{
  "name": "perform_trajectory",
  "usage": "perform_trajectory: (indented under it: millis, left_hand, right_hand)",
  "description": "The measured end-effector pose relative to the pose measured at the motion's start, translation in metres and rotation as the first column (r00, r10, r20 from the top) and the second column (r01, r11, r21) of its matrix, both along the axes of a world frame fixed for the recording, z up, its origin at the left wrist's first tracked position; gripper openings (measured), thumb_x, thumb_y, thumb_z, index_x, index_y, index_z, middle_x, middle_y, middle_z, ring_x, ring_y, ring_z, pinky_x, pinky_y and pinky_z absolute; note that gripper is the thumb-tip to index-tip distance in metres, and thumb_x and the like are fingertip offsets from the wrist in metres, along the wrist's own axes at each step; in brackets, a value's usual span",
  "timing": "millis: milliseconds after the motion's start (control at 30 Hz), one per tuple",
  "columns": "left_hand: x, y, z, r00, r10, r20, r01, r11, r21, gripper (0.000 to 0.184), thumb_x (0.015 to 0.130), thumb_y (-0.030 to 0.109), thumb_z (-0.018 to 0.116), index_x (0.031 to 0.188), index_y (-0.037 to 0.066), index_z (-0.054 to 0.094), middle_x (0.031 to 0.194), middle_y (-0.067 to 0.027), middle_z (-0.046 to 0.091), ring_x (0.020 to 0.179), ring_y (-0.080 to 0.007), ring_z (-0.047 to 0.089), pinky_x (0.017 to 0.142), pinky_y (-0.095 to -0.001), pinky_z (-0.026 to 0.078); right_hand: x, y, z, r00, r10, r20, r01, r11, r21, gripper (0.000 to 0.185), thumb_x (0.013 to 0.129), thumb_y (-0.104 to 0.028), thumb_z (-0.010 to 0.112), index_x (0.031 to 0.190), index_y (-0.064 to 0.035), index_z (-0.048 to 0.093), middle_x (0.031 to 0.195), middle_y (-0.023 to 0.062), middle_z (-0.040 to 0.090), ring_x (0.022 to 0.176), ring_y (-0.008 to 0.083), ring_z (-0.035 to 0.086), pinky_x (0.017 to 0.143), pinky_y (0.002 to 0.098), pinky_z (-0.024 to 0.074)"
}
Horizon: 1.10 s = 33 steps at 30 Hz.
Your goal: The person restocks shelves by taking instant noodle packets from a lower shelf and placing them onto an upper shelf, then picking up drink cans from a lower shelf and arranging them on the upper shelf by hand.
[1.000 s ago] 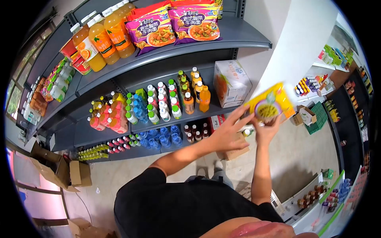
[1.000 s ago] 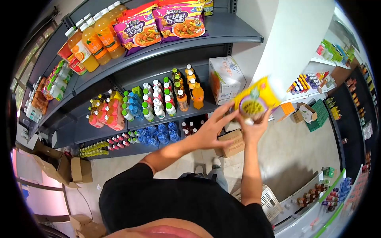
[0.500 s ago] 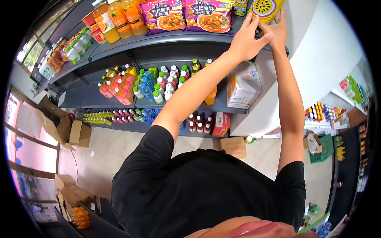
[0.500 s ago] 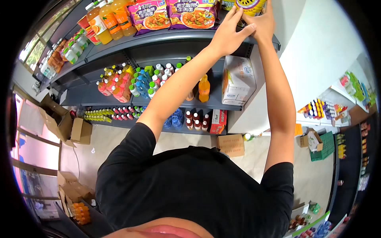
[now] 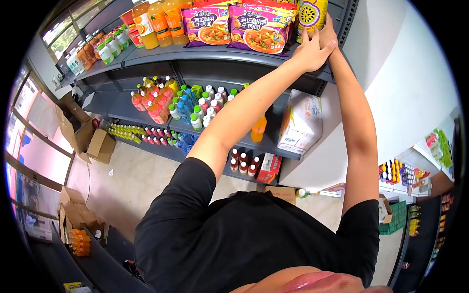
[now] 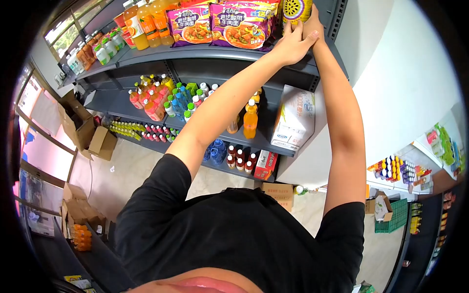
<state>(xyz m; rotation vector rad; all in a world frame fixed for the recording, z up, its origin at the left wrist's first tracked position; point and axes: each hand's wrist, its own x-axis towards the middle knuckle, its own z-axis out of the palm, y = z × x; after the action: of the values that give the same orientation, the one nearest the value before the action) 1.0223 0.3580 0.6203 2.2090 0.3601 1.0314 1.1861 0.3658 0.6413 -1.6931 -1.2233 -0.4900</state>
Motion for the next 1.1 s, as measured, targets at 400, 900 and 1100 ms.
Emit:
perform_trajectory:
  millis: [400,900,1100]
  left_hand:
    - [0.024,0.015,0.008,0.992,-0.080,-0.099,0.071,0.993,-0.090,0.109,0.095,0.075,0.042,0.157,-0.012,0.018,0.162,-0.0412,-0.001,0.148,-0.0519,0.028,0.120,-0.0476,0.032]
    - [0.012,-0.016,0.007,0.959,0.275,-0.069,-0.260,0.950,0.172,0.088,0.094,0.070,0.047,0.148,0.001,0.046,0.148,-0.0232,0.049,0.118,-0.0429,0.063,0.103,-0.0528,0.047]
    - [-0.009,-0.035,-0.012,0.939,0.344,0.017,-0.330,0.882,0.337,0.074,0.093,0.059,0.057,0.142,0.004,0.054,0.145,-0.0182,0.053,0.119,-0.0387,0.062,0.104,-0.0605,0.042]
  right_hand:
    - [0.031,0.012,-0.030,0.933,-0.002,-0.359,-0.068,0.981,-0.181,0.069,0.084,-0.040,0.075,0.143,-0.0137,0.050,0.117,0.0219,0.071,0.106,0.0367,0.070,0.092,0.0399,0.0540]
    - [0.069,0.026,-0.046,0.835,0.427,-0.346,-0.477,0.876,-0.071,0.059,0.082,-0.036,0.078,0.130,-0.0072,0.059,0.105,0.0181,0.075,0.095,0.0285,0.072,0.086,0.0354,0.0550]
    - [0.056,0.012,-0.049,0.845,0.467,-0.260,-0.502,0.861,-0.084,0.055,0.082,-0.034,0.080,0.125,-0.0046,0.063,0.100,0.0166,0.076,0.090,0.0253,0.073,0.083,0.0336,0.0554]
